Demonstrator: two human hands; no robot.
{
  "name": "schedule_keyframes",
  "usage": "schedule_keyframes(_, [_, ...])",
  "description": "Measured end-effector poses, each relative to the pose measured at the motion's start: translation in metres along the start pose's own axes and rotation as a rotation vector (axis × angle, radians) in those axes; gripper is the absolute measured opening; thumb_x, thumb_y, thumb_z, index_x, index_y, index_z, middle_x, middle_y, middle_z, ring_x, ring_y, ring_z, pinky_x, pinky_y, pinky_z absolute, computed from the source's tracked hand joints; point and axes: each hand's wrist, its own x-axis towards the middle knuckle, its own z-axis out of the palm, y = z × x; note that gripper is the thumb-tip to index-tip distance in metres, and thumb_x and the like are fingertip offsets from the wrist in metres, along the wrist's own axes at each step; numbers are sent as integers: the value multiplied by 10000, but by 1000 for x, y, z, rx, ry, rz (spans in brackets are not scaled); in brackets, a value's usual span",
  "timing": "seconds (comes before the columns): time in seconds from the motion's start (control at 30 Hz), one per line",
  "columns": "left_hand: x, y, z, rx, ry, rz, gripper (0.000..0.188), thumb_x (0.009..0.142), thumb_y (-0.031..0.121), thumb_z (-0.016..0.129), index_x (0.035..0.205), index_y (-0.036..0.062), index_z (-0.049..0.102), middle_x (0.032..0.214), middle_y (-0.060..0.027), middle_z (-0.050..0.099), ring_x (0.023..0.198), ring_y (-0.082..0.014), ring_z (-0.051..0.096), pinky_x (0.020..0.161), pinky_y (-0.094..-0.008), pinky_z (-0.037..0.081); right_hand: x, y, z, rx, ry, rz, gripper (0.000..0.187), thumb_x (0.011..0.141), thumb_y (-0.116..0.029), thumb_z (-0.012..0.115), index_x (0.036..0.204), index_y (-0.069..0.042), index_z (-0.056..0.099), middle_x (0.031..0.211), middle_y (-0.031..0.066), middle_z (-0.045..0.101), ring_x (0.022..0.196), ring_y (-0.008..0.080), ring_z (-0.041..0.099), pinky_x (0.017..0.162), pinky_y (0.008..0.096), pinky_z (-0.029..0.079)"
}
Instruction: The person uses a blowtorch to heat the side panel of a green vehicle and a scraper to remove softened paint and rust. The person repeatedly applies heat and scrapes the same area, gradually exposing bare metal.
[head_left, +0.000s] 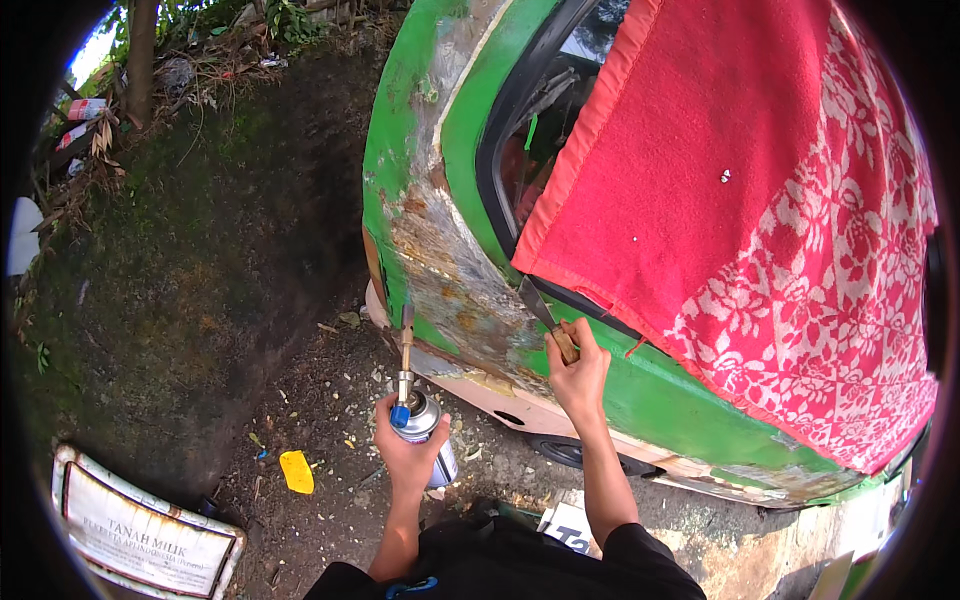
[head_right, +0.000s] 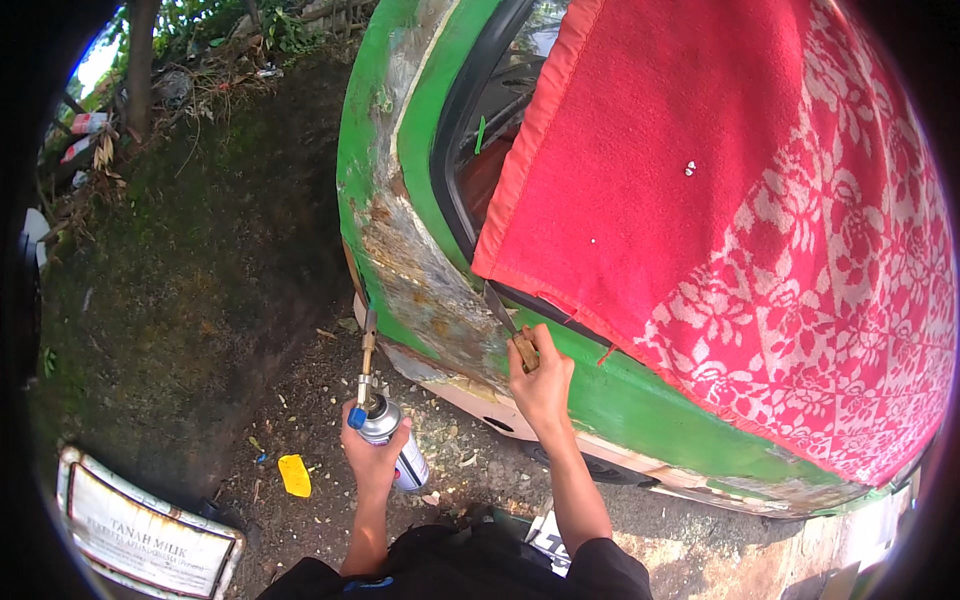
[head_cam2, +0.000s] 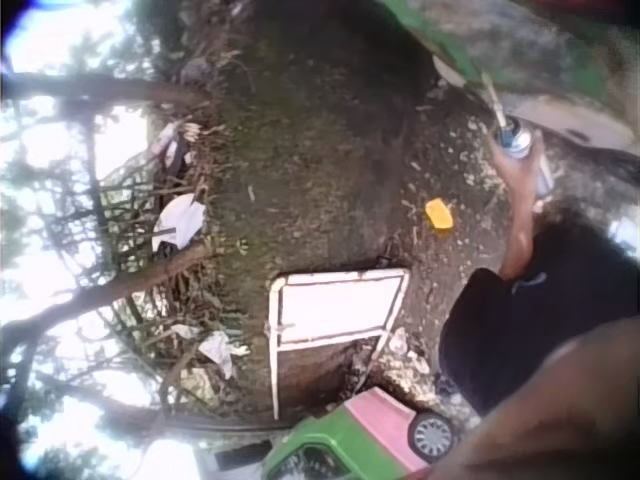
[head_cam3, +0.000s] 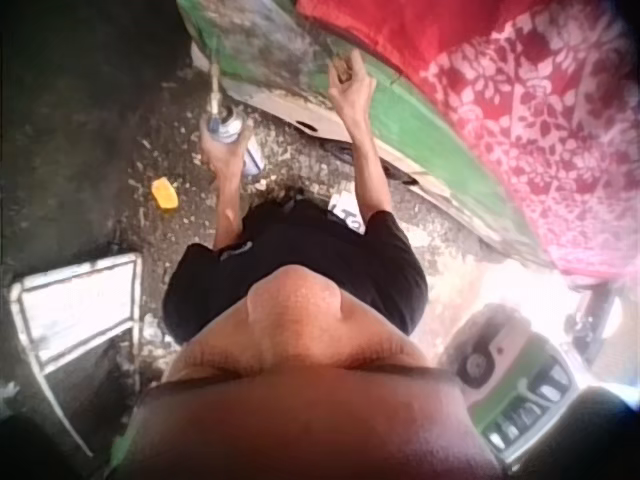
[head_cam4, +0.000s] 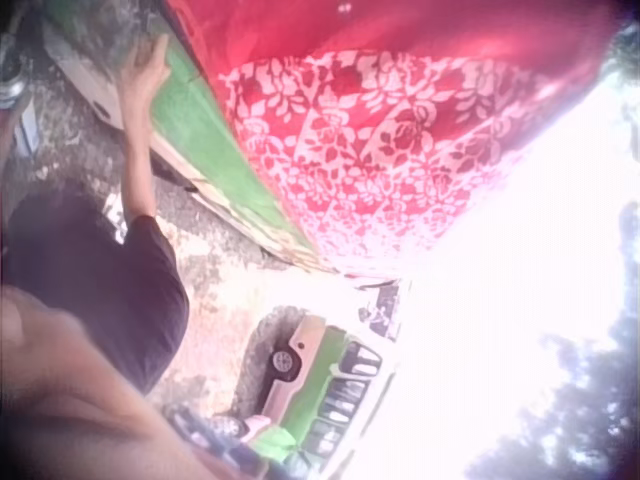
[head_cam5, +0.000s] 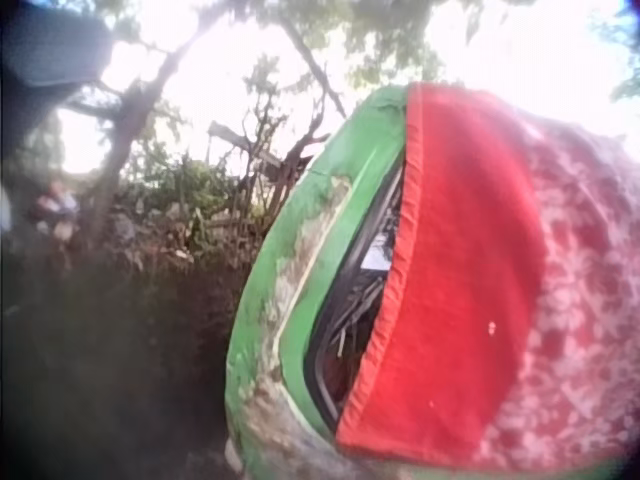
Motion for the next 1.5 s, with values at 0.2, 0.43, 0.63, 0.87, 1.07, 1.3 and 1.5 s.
schedule_keyframes(0.2, [-5, 6, -15, -6, 36, -7, 575, 744, 40, 864, 1195, -10, 511, 961, -73, 666, 864, -132, 663, 774, -291, 546, -22, 21, -18, 193, -133, 182, 178, 920, -27, 707, 910, 19, 535, 744, 100, 668, 690, 70, 595, 607, 257, 452])
schedule_keyframes(0.43, [-6, 2, -13, -8, 26, -30, 583, 745, 37, 866, 1204, -14, 510, 967, -81, 668, 850, -135, 664, 750, -292, 551, -31, 37, -8, 151, -8, 259, 218, 928, -60, 722, 885, 12, 521, 613, 52, 548, 595, 58, 397, 504, 282, 308])
schedule_keyframes(0.63, [0, -7, 5, -15, -16, -24, 600, 729, 79, 887, 1192, -2, 514, 945, -66, 650, 835, -128, 644, 755, -292, 539, -29, 34, -16, 158, -28, 151, 235, 910, -65, 741, 879, 14, 522, 626, 87, 561, 603, 77, 428, 527, 294, 361])
schedule_keyframes(0.87, [0, -8, 5, -5, -30, 23, 602, 723, 81, 885, 1187, 3, 510, 947, -65, 654, 829, -132, 651, 769, -294, 540, 3, 24, 21, 18, -62, 30, 213, 905, -55, 735, 910, 14, 534, 670, 129, 625, 624, 101, 528, 571, 288, 426])
schedule_keyframes(1.07, [-1, 3, -15, -2, 95, 57, 597, 733, 51, 872, 1196, 13, 498, 962, -57, 642, 855, -136, 656, 791, -295, 541, -17, 32, 5, 154, -57, 186, 196, 913, -51, 729, 921, 5, 541, 666, 111, 629, 623, 76, 537, 549, 278, 402])
schedule_keyframes(1.3, [3, -2, -17, -7, 72, -13, 588, 731, 63, 876, 1179, 10, 500, 985, -69, 636, 890, -142, 653, 809, -306, 540, -20, 26, 6, 157, -36, 194, 198, 906, -48, 734, 923, 19, 549, 722, 159, 678, 664, 91, 575, 602, 289, 466])
schedule_keyframes(1.5, [2, -4, -11, 5, 26, -24, 591, 729, 73, 875, 1187, -3, 510, 994, -81, 636, 889, -150, 646, 816, -313, 536, -10, 28, 27, 177, 36, 53, 222, 917, -45, 731, 915, 16, 518, 673, 82, 599, 644, 61, 473, 543, 275, 378])
